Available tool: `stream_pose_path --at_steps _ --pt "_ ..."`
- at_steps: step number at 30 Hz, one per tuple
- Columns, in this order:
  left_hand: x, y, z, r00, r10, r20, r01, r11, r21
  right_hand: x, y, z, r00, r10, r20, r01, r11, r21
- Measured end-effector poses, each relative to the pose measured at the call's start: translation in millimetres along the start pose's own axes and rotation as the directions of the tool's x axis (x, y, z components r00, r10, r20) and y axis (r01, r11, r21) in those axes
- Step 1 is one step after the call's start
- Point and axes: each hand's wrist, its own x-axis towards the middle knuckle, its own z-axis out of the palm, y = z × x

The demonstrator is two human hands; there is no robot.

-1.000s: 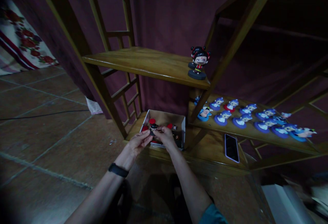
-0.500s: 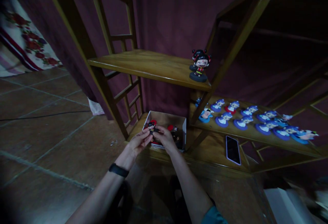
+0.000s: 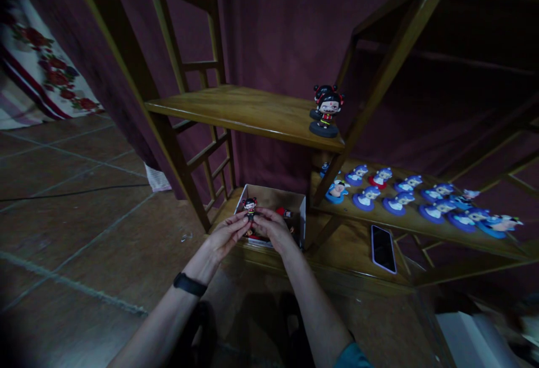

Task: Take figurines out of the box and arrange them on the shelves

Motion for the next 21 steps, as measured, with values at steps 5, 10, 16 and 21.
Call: stream_pose_path --at_steps 5,10,16,21 --pt "2 -5 1 0.995 0.098 -0.025 -0.098 0.995 0.01 -1 1 3 0.999 -0.028 -0.015 0.028 1.0 0.006" --pt "5 -14 2 0.972 0.224 -0.07 -0.22 0.974 0.062 2 8 3 0.999 -0.031 -0.013 0.031 0.999 0.013" --pt "5 -14 2 0.969 0.247 -0.028 -0.243 0.966 0.091 7 12 -5 1.0 0.008 0.002 -0.009 0.993 0.118" --pt "5 -11 -1 0.986 0.166 -0.002 -0.166 0.985 0.035 6 11 -2 1.0 -0.007 -0.026 0.009 0.994 0.111"
